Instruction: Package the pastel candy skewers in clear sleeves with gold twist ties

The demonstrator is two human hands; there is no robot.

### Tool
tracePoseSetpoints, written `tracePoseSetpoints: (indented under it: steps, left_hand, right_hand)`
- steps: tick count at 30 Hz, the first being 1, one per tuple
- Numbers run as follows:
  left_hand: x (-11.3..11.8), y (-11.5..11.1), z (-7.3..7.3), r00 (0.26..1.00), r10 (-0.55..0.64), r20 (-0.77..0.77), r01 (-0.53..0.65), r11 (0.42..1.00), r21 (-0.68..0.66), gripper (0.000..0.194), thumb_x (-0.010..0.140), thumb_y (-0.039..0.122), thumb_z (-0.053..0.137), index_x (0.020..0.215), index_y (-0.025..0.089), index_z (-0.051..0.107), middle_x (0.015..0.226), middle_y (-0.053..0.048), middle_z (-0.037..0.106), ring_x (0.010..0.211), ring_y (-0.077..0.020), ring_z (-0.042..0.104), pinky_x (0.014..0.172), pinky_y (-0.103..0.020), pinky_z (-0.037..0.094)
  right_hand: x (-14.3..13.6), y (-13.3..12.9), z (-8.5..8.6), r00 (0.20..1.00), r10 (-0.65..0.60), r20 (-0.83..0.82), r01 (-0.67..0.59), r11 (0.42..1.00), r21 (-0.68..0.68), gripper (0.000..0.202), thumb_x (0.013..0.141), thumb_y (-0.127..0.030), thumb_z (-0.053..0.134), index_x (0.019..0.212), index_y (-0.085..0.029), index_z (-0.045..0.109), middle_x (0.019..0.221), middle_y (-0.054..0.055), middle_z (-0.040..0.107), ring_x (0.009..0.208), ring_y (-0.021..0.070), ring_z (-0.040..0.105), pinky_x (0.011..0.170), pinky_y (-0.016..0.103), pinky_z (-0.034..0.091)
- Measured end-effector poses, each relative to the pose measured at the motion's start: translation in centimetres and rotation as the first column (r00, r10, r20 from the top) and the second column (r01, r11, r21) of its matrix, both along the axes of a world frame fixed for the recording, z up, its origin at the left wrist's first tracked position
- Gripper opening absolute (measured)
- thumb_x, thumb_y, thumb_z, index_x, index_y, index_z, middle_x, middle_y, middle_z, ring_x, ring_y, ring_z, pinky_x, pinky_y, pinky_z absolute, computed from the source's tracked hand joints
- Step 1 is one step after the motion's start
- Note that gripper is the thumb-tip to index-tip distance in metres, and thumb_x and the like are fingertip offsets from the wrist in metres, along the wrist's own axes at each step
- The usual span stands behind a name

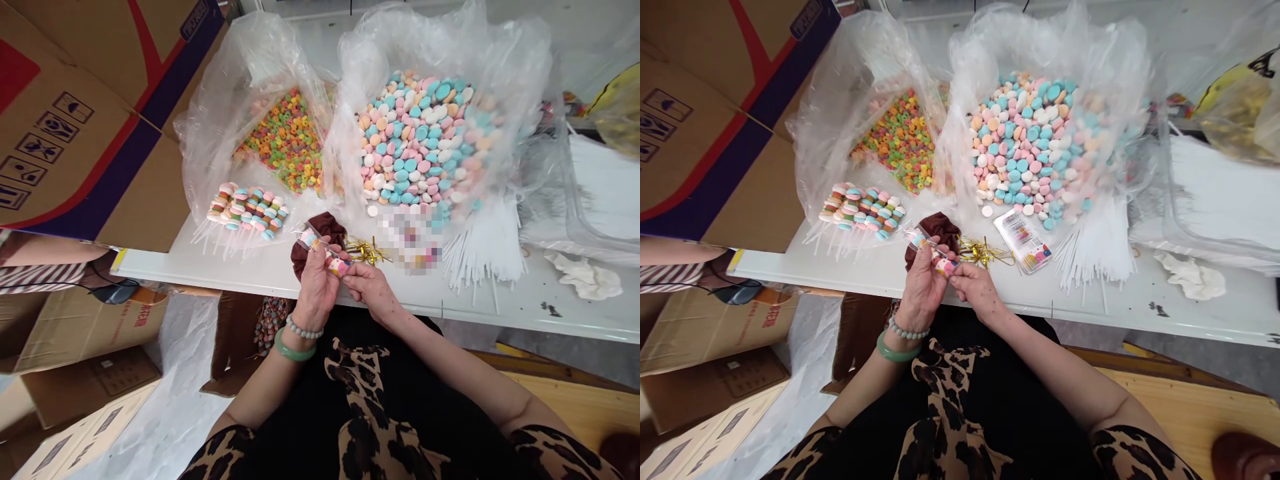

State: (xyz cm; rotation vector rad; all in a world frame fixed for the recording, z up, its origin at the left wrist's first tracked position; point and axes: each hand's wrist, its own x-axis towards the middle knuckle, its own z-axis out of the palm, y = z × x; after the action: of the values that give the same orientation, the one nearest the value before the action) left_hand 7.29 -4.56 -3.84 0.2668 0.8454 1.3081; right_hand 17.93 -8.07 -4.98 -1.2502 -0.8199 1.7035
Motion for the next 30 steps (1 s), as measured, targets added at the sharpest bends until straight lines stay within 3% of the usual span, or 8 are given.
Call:
tracePoseSetpoints:
  steps: [4, 9, 12, 14, 18, 22, 26, 30]
  left_hand:
    - [0.2, -0.5, -0.6, 0.994, -0.106, -0.007, 0.106, 0.994, -0.015, 0.031, 0.079, 0.035, 0.073, 0.102, 0.02, 0.06, 0.087, -0.003, 0.067, 0.08, -0.016, 0.067, 0.079, -0.031, 0.051]
    - [-1.4, 0.3, -0.8, 0.995, -0.08, -0.053, 0.08, 0.997, -0.016, 0.032, 0.074, 0.026, 0.078, 0.1, 0.019, 0.06, 0.087, -0.003, 0.069, 0.082, -0.0188, 0.069, 0.086, -0.038, 0.052]
    - [-1.7, 0.4, -0.6, 0.993, -0.086, -0.076, 0.086, 0.996, 0.003, 0.036, 0.074, 0.025, 0.078, 0.104, 0.019, 0.059, 0.086, -0.003, 0.069, 0.08, -0.0179, 0.069, 0.087, -0.037, 0.051]
    - [-1.4, 0.1, -0.5, 0.99, -0.091, -0.11, 0.096, 0.995, 0.035, 0.04, 0.072, 0.023, 0.079, 0.106, 0.02, 0.058, 0.086, -0.002, 0.069, 0.08, -0.0163, 0.068, 0.085, -0.034, 0.051]
    - [-1.0, -0.3, -0.7, 0.968, -0.132, -0.213, 0.136, 0.991, 0.003, 0.038, 0.066, 0.019, 0.082, 0.098, 0.017, 0.061, 0.081, 0.001, 0.067, 0.071, -0.0103, 0.063, 0.071, -0.023, 0.049]
    - [-1.2, -0.4, -0.9, 0.952, -0.235, -0.195, 0.217, 0.97, -0.11, 0.036, 0.06, 0.02, 0.085, 0.088, 0.013, 0.062, 0.066, 0.003, 0.06, 0.05, -0.0049, 0.048, 0.049, -0.019, 0.037]
    - [-1.1, -0.7, -0.7, 0.94, -0.318, -0.124, 0.303, 0.944, -0.129, 0.038, 0.061, 0.021, 0.085, 0.092, 0.013, 0.063, 0.054, 0.006, 0.051, 0.045, -0.0053, 0.043, 0.043, -0.018, 0.029]
    - [-1.3, -0.7, -0.6, 0.912, -0.408, 0.023, 0.408, 0.904, -0.126, 0.037, 0.062, 0.021, 0.084, 0.093, 0.011, 0.067, 0.054, 0.004, 0.051, 0.048, -0.0059, 0.044, 0.048, -0.019, 0.035]
  right_hand:
    - [0.7, 0.2, -0.2, 0.999, -0.045, -0.027, 0.043, 0.997, -0.069, 0.023, 0.07, -0.039, 0.065, 0.065, -0.02, 0.052, 0.046, -0.007, 0.042, 0.043, 0.0073, 0.027, 0.044, 0.022, 0.016]
    - [2.1, 0.1, -0.5, 0.969, 0.058, 0.241, -0.078, 0.994, 0.077, 0.014, 0.071, -0.032, 0.061, 0.066, -0.02, 0.062, 0.059, -0.003, 0.056, 0.052, 0.0101, 0.04, 0.051, 0.024, 0.031]
    - [1.9, 0.1, -0.7, 0.935, 0.0, 0.354, -0.051, 0.989, 0.135, 0.008, 0.073, -0.028, 0.058, 0.072, -0.021, 0.062, 0.061, -0.004, 0.056, 0.057, 0.0124, 0.047, 0.057, 0.025, 0.036]
    - [1.5, 0.1, -0.6, 0.912, -0.06, 0.405, -0.018, 0.982, 0.188, 0.013, 0.075, -0.025, 0.057, 0.086, -0.024, 0.061, 0.059, -0.006, 0.054, 0.057, 0.0132, 0.049, 0.06, 0.026, 0.039]
    - [1.0, -0.2, -0.3, 0.835, -0.164, 0.526, -0.043, 0.932, 0.359, 0.036, 0.082, -0.024, 0.054, 0.118, -0.025, 0.053, 0.063, -0.006, 0.054, 0.06, 0.0152, 0.052, 0.069, 0.029, 0.043]
    - [1.3, -0.4, -0.9, 0.786, -0.201, 0.584, -0.109, 0.886, 0.451, 0.049, 0.085, -0.023, 0.049, 0.134, -0.023, 0.047, 0.071, -0.002, 0.06, 0.066, 0.018, 0.056, 0.074, 0.033, 0.046]
    - [1.5, 0.0, -1.1, 0.757, -0.157, 0.634, -0.168, 0.891, 0.421, 0.044, 0.086, -0.021, 0.047, 0.128, -0.026, 0.056, 0.08, 0.001, 0.066, 0.076, 0.0203, 0.061, 0.077, 0.034, 0.048]
    - [1.5, 0.3, -0.5, 0.68, -0.211, 0.702, -0.327, 0.77, 0.548, 0.029, 0.093, -0.019, 0.041, 0.104, -0.023, 0.067, 0.095, 0.007, 0.069, 0.09, 0.0206, 0.061, 0.084, 0.032, 0.047]
